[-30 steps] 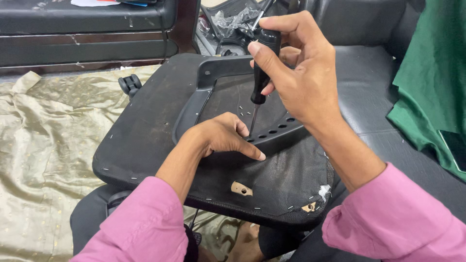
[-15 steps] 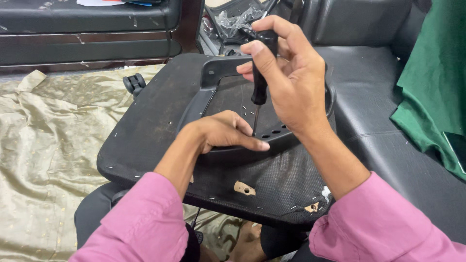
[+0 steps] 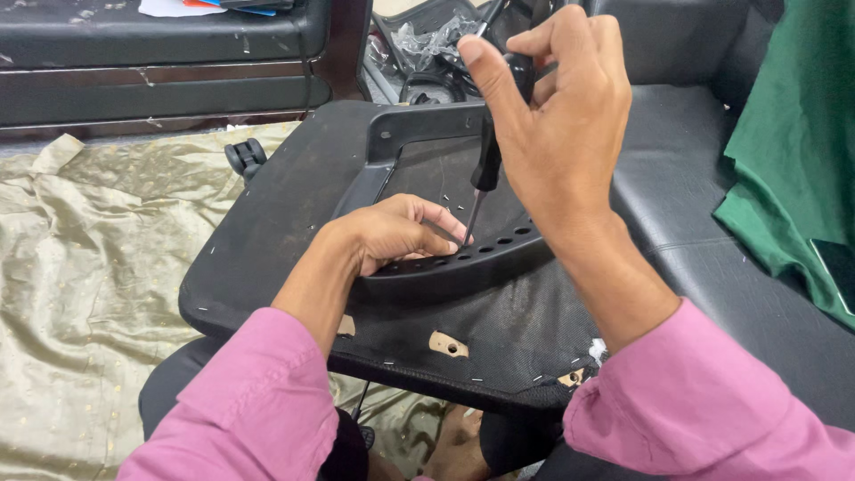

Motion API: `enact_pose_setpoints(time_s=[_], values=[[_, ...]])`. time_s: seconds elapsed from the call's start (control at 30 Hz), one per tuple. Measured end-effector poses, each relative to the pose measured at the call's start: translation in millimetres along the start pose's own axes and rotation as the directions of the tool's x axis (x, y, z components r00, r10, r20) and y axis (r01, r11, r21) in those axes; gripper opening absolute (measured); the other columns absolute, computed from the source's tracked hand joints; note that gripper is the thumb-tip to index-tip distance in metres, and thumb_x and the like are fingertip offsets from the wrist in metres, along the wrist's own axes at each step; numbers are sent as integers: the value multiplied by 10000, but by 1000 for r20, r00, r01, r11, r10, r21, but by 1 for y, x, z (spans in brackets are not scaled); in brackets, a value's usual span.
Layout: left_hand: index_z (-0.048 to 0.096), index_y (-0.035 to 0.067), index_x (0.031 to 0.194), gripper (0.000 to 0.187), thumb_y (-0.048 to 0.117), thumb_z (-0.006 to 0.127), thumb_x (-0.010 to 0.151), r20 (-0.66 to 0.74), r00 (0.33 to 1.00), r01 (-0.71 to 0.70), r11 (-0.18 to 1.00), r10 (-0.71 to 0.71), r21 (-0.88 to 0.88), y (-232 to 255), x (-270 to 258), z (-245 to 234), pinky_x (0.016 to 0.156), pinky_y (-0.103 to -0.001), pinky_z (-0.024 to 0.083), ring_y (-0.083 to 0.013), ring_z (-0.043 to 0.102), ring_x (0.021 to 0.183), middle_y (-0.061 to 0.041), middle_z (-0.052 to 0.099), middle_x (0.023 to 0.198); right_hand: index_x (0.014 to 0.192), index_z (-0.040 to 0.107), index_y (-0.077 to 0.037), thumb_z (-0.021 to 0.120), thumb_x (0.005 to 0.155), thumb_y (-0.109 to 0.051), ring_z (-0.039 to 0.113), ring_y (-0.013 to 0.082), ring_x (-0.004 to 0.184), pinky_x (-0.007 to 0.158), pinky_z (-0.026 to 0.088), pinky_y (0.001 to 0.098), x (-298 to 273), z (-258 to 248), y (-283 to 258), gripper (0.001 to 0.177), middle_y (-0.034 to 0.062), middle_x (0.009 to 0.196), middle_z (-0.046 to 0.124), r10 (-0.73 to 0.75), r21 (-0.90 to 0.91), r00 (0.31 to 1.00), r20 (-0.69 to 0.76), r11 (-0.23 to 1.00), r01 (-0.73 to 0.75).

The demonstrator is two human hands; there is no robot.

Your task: The person uses a screwdriver to tighten screws into a black plastic chair frame component. They work on multiple screw holes along the frame, securing it to the chair base.

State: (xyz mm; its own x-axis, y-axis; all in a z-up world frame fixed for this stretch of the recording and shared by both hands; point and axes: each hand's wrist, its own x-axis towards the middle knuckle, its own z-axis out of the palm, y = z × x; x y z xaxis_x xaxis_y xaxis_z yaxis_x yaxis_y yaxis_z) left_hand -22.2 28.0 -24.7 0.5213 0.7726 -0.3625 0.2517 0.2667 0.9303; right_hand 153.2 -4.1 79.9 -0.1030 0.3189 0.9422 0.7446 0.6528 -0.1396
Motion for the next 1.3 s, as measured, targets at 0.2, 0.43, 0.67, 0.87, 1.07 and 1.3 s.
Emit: enact_pose_setpoints(time_s=[0.2, 0.43, 0.67, 0.87, 1.07, 1.3], values=[[740, 86, 1108, 285, 37, 746, 828, -23, 1000, 20, 1000, -20, -10, 6, -4, 4, 487, -229, 426, -60, 550, 549, 5, 699, 743, 1067, 628, -21, 799, 1058, -191, 485, 69, 659, 594, 400, 251, 5, -12, -8, 242, -5, 790, 584, 154, 222, 970, 190, 955, -195], [730, 106, 1102, 290, 51, 759, 818, -61, 996, 70, 997, -68, 29, 12, -8, 4, 456, -209, 415, -47, 575, 532, 10, 692, 731, 946, 557, 4, 972, 917, -226, 486, 90, 661, 565, 388, 254, 4, -6, 1, 475, 31, 813, 523, -18, 41, 1000, 21, 999, 18], [711, 66, 1065, 266, 7, 769, 813, -52, 997, 47, 996, -51, -75, 6, 2, 4, 485, -201, 463, -56, 602, 551, -6, 693, 728, 978, 592, -6, 922, 979, -204, 493, 99, 652, 579, 382, 282, 4, 3, 15, 384, 18, 775, 550, 104, 105, 993, 55, 988, -110], [687, 30, 1046, 289, -68, 759, 784, -59, 997, 42, 988, -51, -146, -1, 16, 3, 475, -213, 491, -78, 604, 532, -33, 667, 697, 991, 568, 7, 835, 1016, -70, 562, 66, 695, 627, 446, 228, -8, 1, 9, 279, 22, 803, 580, -21, 195, 1000, -7, 981, 22], [687, 6, 1051, 311, -117, 726, 769, -52, 996, 61, 980, -73, -192, -5, 23, -1, 449, -211, 470, -82, 582, 512, -46, 646, 680, 1005, 567, -12, 804, 1029, -113, 551, 50, 709, 615, 425, 203, 5, -14, 10, 258, 1, 803, 576, 222, 398, 959, 178, 875, -276], [700, 13, 1083, 307, -80, 735, 794, -49, 998, 28, 985, -36, -173, -8, 21, -1, 464, -219, 429, -80, 563, 538, -33, 647, 699, 1089, 625, -3, 791, 1021, -118, 526, 77, 726, 608, 420, 205, 2, -21, 1, 213, 65, 852, 560, 187, 668, 821, 540, 498, -553]])
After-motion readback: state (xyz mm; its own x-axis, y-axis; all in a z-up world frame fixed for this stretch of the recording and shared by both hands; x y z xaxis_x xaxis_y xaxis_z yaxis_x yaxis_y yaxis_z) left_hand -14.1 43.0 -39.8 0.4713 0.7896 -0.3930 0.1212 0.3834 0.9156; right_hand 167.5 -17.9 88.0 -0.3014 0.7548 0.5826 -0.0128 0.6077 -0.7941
